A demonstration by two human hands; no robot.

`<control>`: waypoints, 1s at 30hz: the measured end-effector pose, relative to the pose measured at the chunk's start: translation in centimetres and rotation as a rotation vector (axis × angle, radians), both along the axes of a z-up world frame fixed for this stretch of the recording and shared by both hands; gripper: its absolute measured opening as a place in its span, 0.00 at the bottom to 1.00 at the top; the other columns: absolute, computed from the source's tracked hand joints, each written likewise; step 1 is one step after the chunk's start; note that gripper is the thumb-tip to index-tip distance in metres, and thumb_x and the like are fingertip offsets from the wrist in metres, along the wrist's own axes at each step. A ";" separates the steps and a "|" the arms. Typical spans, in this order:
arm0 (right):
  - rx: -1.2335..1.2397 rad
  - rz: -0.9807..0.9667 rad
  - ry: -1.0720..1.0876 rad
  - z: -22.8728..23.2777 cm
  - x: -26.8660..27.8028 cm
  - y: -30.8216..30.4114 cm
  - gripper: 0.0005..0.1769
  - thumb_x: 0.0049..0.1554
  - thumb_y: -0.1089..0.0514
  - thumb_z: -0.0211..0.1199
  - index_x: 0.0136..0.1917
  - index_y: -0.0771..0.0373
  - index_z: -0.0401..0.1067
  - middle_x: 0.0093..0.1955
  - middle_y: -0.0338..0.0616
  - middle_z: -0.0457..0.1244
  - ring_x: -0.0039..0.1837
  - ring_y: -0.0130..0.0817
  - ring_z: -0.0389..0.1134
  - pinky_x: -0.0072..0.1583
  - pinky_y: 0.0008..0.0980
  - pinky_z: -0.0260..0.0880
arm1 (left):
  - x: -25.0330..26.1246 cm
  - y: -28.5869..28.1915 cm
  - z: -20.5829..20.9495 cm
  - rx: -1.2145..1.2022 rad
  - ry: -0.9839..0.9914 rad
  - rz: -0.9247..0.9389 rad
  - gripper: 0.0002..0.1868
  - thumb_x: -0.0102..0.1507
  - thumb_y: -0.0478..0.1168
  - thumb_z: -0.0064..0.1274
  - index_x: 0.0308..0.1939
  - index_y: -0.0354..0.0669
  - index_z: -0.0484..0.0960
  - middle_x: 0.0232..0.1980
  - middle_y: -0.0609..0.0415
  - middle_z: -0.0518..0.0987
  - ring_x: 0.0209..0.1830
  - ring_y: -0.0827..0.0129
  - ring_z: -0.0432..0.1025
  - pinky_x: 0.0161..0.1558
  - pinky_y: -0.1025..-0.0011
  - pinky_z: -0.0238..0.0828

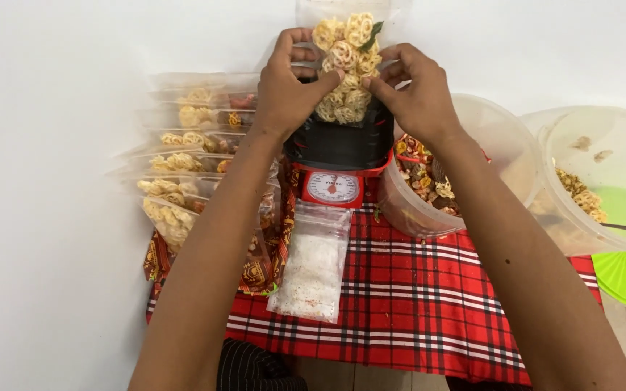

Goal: A person is manually packing various snacks from large plastic bins into smaller clear plastic bags using a spoon and their hands, working at a small table with a scale.

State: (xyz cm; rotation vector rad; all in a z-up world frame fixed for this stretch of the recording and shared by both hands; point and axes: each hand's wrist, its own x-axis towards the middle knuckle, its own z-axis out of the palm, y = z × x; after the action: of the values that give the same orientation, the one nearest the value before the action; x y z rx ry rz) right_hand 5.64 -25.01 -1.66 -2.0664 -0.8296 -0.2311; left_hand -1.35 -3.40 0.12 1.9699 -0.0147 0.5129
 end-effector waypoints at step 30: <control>0.474 0.316 0.203 7.5 -18.7 11.7 0.20 0.53 0.58 0.77 0.53 0.62 0.71 0.45 0.42 0.68 0.49 0.31 0.71 0.54 0.31 0.76 | -21.4 6.7 6.4 -0.068 -0.353 0.237 0.26 0.59 0.51 0.69 0.59 0.55 0.79 0.53 0.61 0.80 0.54 0.74 0.73 0.57 0.71 0.70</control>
State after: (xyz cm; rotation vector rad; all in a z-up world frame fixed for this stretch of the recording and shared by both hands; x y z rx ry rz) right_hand -13.11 -13.33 5.79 -1.4680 -0.8660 -0.0352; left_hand -22.75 3.31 6.49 1.8019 0.0150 0.9992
